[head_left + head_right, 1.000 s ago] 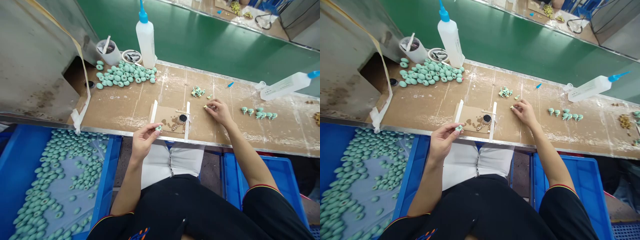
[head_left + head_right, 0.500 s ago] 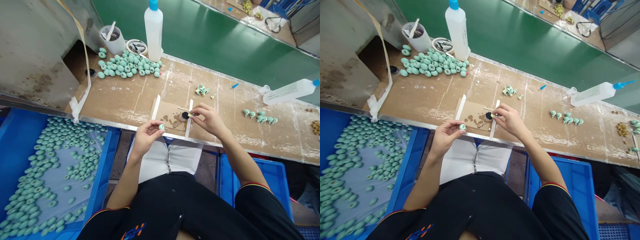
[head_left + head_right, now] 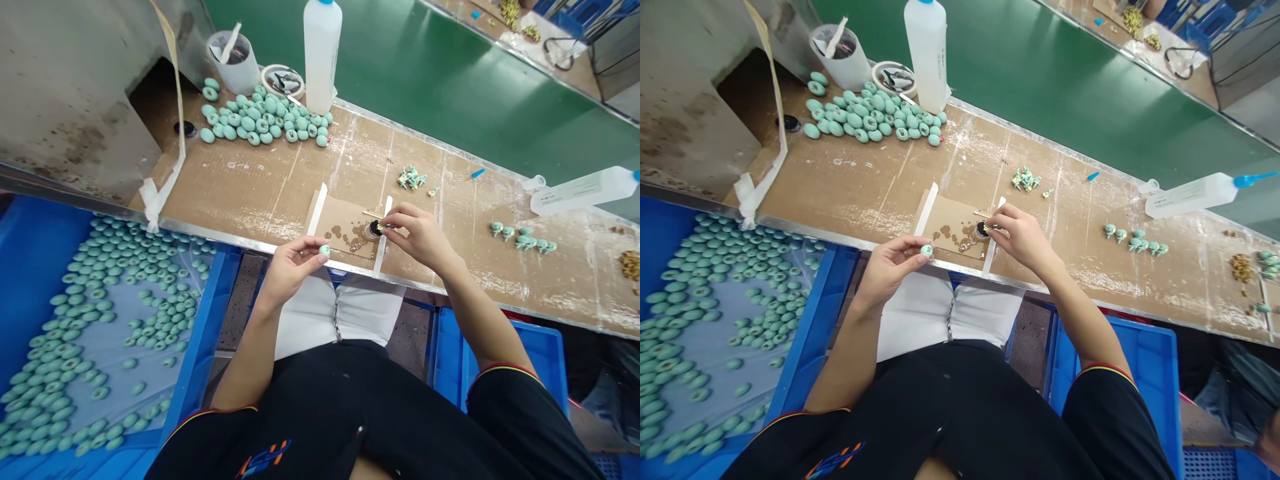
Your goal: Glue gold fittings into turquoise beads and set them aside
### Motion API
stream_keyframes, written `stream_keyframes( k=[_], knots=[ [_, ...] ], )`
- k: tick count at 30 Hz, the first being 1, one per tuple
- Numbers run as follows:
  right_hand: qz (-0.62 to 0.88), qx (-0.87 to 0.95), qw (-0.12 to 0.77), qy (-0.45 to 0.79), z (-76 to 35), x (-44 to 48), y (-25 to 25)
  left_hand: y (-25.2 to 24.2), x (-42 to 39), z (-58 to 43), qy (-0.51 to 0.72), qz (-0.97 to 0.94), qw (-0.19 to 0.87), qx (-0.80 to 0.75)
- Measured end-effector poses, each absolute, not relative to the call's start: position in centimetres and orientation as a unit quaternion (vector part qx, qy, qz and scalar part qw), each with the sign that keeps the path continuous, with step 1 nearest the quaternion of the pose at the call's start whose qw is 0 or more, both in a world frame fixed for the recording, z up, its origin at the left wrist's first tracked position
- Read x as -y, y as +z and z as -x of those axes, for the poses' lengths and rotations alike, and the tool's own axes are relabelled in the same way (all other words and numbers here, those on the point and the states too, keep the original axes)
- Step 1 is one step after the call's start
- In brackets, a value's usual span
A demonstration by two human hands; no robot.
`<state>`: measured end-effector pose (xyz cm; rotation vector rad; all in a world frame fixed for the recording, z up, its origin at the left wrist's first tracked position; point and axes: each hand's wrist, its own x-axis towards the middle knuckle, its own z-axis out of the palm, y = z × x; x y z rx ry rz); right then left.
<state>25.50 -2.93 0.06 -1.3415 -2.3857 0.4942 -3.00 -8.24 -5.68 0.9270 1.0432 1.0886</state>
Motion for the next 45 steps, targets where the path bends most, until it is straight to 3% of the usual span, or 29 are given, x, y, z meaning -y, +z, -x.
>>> stream_keyframes(
  k=[21, 32, 37, 45],
  knots=[
    [0.467, 0.849, 0.166, 0.182, -25.0, 2.6, 0.8, -5.5, 8.1, 2.5, 0.486, -0.392, 0.649, -0.434],
    [0.498, 0.794, 0.312, 0.154, -23.9, 5.3, 1.4, -4.8, 7.9, 1.1, 0.496, -0.384, 0.660, -0.413],
    [0.492, 0.729, 0.416, 0.230, -21.0, 8.9, 0.5, -4.9, 8.1, 0.2, 0.501, -0.391, 0.673, -0.378],
    [0.490, 0.669, 0.458, 0.318, -17.9, 10.4, -2.0, -4.4, 8.6, -0.5, 0.509, -0.400, 0.669, -0.366]
  ],
)
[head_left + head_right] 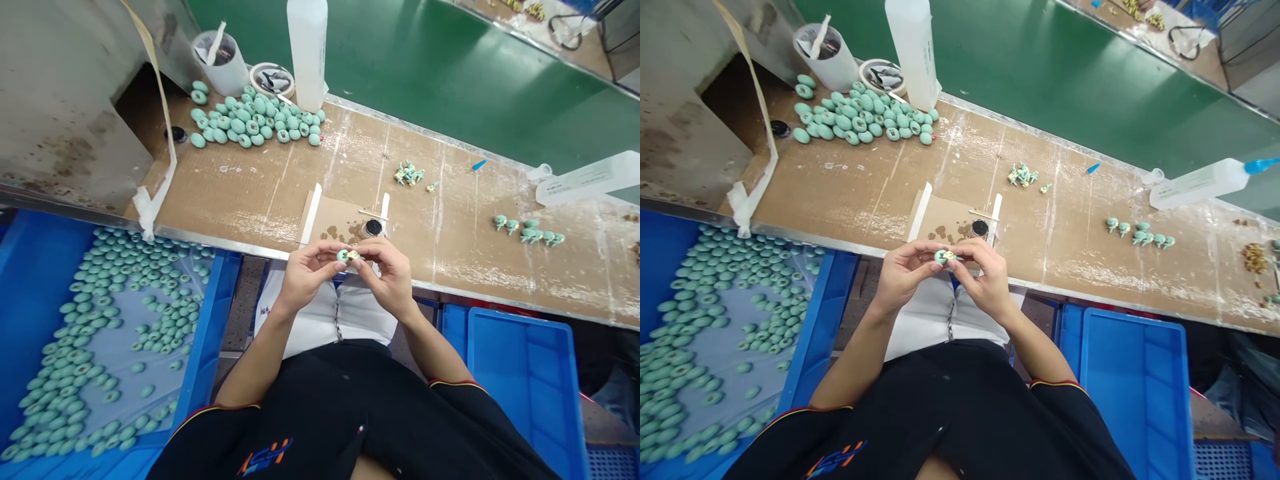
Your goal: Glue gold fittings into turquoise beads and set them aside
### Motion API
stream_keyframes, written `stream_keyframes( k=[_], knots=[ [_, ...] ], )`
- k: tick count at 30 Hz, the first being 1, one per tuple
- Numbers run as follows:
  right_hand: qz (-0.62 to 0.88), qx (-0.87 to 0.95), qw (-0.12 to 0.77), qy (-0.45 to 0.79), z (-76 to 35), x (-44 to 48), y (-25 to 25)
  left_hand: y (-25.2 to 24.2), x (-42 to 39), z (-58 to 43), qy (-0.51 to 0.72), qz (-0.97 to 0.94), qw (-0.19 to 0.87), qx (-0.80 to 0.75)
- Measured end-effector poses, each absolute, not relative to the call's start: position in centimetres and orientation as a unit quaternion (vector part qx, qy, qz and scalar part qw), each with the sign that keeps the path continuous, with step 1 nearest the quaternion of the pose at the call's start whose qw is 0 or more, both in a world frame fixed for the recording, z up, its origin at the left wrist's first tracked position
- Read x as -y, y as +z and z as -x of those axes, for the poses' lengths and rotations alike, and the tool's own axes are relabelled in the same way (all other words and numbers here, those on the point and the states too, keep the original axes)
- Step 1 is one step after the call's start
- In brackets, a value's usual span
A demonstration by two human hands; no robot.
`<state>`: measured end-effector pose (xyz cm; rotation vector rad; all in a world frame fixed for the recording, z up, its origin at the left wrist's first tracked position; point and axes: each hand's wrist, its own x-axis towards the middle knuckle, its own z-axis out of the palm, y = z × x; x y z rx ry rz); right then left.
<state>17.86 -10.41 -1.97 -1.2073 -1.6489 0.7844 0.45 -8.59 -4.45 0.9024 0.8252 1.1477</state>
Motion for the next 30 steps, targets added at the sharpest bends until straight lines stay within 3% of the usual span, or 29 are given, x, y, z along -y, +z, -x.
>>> stream_keyframes(
  k=[16, 24, 30],
  knots=[
    [0.494, 0.691, 0.422, 0.317, -18.6, 10.5, -2.5, -5.1, 8.9, -0.5, 0.526, -0.462, 0.598, -0.390],
    [0.482, 0.648, 0.478, 0.344, -18.5, 11.1, -2.7, -4.0, 9.0, -0.5, 0.508, -0.451, 0.634, -0.370],
    [0.492, 0.660, 0.468, 0.320, -18.6, 11.6, -2.1, -3.2, 8.8, -0.2, 0.477, -0.455, 0.649, -0.380]
  ],
)
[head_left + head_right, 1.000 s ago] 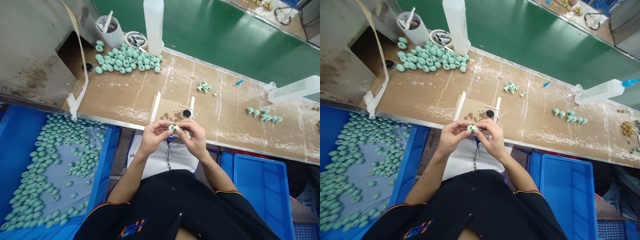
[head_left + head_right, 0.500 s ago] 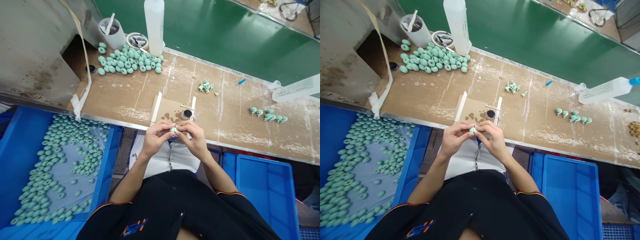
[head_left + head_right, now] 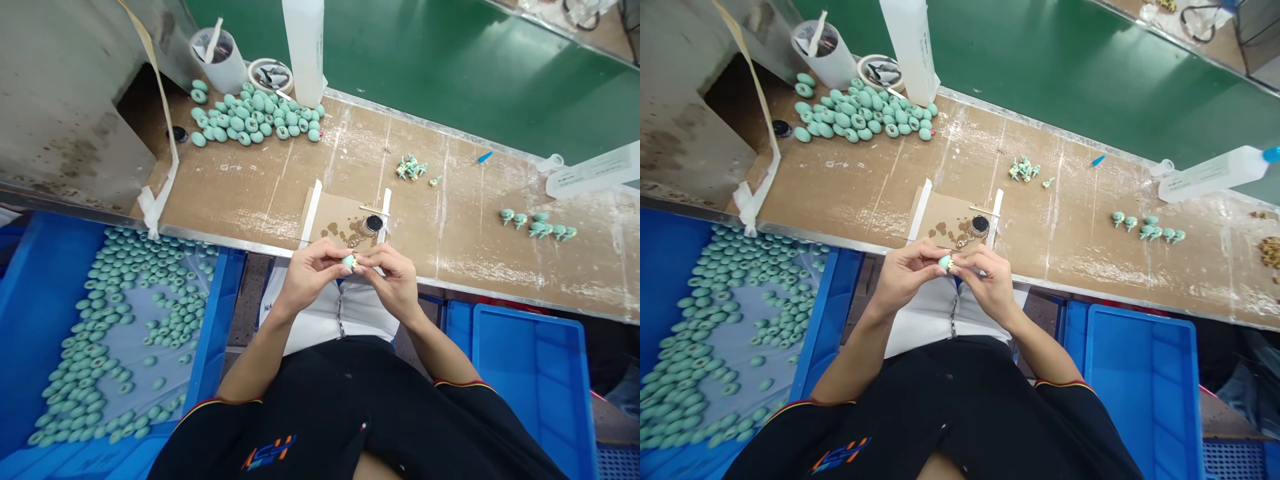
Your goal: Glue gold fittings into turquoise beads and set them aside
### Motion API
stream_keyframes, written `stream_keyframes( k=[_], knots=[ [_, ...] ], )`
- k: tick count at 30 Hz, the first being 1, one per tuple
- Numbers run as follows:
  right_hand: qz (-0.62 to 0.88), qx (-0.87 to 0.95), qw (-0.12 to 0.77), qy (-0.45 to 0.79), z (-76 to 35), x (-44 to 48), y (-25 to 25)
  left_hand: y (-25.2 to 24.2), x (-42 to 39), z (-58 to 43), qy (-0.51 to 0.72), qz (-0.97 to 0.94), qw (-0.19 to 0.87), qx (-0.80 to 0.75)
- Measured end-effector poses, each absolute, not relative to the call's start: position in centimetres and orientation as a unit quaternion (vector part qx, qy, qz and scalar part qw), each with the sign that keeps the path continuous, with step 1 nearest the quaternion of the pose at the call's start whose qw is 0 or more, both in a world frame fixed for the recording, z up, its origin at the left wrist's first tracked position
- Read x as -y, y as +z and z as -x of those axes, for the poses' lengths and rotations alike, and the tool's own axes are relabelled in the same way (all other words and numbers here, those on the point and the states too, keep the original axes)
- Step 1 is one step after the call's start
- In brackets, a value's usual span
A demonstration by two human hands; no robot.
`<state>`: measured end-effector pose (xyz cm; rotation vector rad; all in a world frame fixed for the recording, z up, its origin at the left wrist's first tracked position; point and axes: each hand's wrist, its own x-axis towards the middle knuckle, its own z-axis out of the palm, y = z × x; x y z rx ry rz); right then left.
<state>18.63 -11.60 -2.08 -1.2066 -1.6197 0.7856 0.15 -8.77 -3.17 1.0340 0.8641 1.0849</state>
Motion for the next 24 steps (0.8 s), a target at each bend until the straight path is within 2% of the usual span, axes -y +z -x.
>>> stream_keyframes(
  k=[13, 21, 24],
  knots=[
    [0.459, 0.696, 0.467, 0.294, -19.1, 11.9, -2.1, -2.9, 8.5, -0.1, 0.449, -0.549, 0.613, -0.349],
    [0.427, 0.698, 0.508, 0.269, -18.3, 11.6, -1.2, -1.8, 9.2, 0.7, 0.528, -0.583, 0.519, -0.334],
    [0.412, 0.684, 0.545, 0.256, -17.9, 11.8, -1.2, -1.1, 9.6, 0.5, 0.542, -0.565, 0.528, -0.329]
  ],
)
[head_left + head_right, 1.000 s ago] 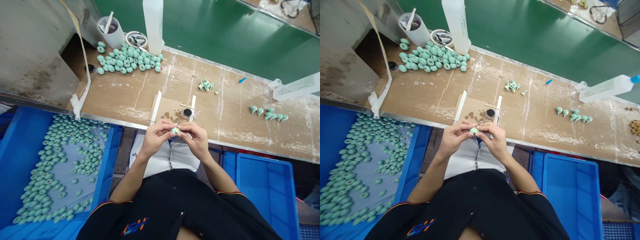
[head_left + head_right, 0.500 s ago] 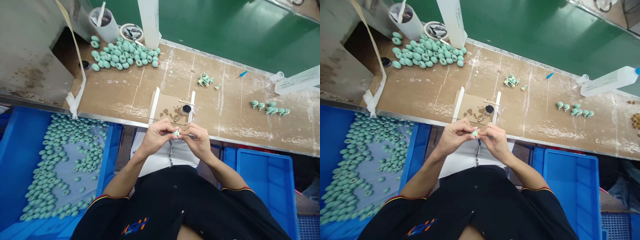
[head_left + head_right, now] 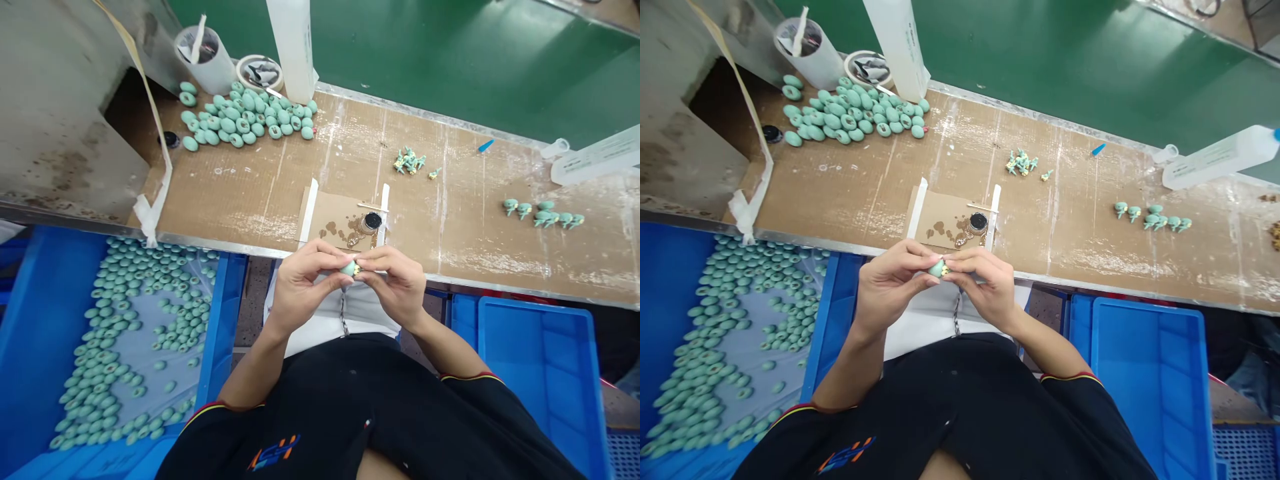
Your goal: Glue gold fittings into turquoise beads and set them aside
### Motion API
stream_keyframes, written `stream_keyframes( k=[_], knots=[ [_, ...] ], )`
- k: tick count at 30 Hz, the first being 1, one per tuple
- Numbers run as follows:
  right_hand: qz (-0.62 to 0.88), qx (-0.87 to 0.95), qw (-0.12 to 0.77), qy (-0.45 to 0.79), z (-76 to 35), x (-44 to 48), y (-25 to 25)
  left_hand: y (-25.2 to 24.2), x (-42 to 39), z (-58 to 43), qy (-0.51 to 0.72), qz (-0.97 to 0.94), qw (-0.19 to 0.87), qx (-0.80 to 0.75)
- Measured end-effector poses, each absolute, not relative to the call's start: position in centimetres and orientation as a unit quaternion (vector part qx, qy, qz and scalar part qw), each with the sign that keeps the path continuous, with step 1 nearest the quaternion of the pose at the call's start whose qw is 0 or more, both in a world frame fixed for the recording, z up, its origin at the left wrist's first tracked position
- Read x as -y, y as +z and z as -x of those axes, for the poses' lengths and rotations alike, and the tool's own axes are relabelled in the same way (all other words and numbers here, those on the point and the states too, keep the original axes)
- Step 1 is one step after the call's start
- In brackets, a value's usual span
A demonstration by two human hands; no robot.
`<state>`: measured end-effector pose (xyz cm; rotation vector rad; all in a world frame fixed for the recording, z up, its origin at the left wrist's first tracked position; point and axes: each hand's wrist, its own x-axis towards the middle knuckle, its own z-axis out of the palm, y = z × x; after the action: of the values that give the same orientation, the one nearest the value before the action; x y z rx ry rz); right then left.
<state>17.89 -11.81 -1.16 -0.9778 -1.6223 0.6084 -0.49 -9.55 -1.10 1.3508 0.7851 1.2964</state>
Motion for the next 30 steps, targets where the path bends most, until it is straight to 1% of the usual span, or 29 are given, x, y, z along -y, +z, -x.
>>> stream_keyframes(
  k=[3, 6, 12, 19, 30],
  knots=[
    [0.398, 0.684, 0.565, 0.234, -17.59, 12.07, -1.23, -0.70, 9.68, 0.18, 0.541, -0.527, 0.566, -0.329],
    [0.393, 0.697, 0.563, 0.206, -17.53, 12.22, -1.20, -0.71, 9.53, 0.12, 0.536, -0.523, 0.571, -0.335],
    [0.395, 0.729, 0.527, 0.188, -18.02, 12.41, -0.71, -1.00, 9.27, 0.35, 0.526, -0.576, 0.538, -0.320],
    [0.384, 0.754, 0.503, 0.177, -18.14, 12.29, -0.94, -1.37, 9.47, 0.60, 0.514, -0.630, 0.484, -0.323],
    [0.368, 0.743, 0.523, 0.196, -18.29, 12.20, -1.21, -1.29, 9.90, 0.61, 0.534, -0.651, 0.442, -0.310]
  ],
)
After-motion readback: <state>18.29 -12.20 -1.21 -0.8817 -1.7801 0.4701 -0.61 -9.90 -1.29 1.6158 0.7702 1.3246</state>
